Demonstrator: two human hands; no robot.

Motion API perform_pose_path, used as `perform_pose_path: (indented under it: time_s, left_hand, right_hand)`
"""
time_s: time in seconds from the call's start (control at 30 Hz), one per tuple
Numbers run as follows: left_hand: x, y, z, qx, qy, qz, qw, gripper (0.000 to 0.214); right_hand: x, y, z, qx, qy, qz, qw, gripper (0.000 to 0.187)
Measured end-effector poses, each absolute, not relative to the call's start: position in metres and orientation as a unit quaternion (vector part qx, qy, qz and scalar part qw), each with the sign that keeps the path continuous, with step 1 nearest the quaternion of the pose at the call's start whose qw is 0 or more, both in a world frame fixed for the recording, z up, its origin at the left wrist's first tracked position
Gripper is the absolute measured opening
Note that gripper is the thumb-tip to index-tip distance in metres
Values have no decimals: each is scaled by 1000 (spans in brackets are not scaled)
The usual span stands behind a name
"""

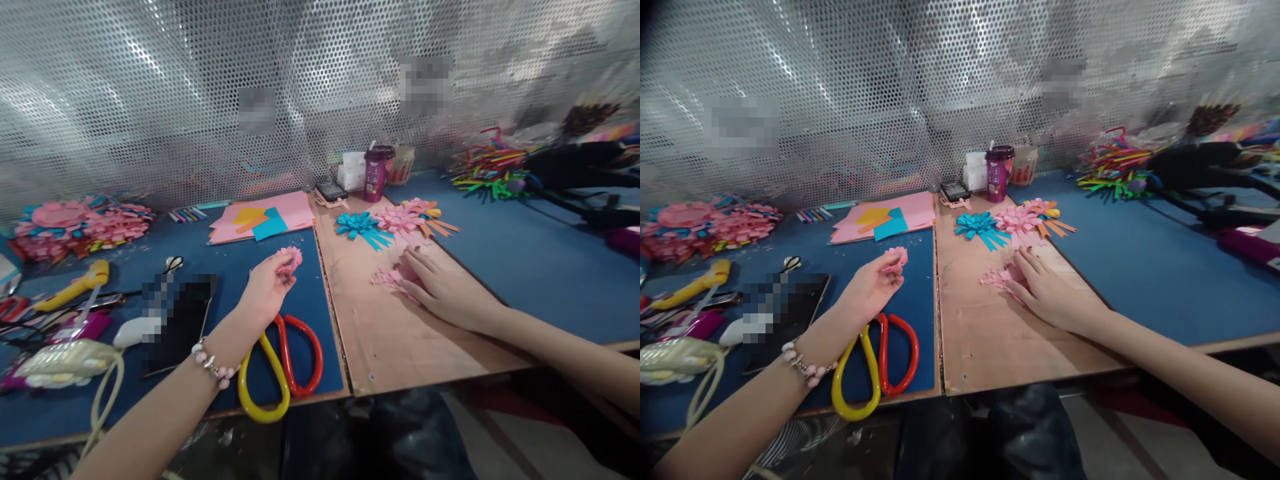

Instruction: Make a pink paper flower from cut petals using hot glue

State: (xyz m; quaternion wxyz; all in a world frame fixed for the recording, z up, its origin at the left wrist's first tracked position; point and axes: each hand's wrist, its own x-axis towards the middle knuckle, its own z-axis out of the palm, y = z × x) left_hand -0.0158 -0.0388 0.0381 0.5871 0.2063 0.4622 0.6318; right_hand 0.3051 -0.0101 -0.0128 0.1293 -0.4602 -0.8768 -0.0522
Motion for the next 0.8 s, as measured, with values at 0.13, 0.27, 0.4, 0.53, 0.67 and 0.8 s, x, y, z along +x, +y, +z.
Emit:
perform_pose_path:
  time_s: [0.13,0.27,0.4,0.53,0.67,0.8]
  left_hand:
    - [-15,-39,40,203,463,634,586,17]
    - [-16,-39,41,196,465,645,574,15]
    - [-21,-36,39,195,462,659,561,16]
    - [-27,-31,36,196,459,674,545,17]
    - [-31,-27,36,192,461,683,533,12]
    - [-31,-27,38,180,465,680,538,12]
  right_hand:
    - [283,-20,9,-443,-886,-83,112,50]
    - [260,-23,25,-436,-880,-103,158,48]
    - [217,-6,25,-339,-917,-71,197,49]
    - [158,32,14,-255,-950,-70,164,50]
    - [104,73,1,-207,-967,-62,133,56]
    - [77,95,-11,-250,-965,-9,73,61]
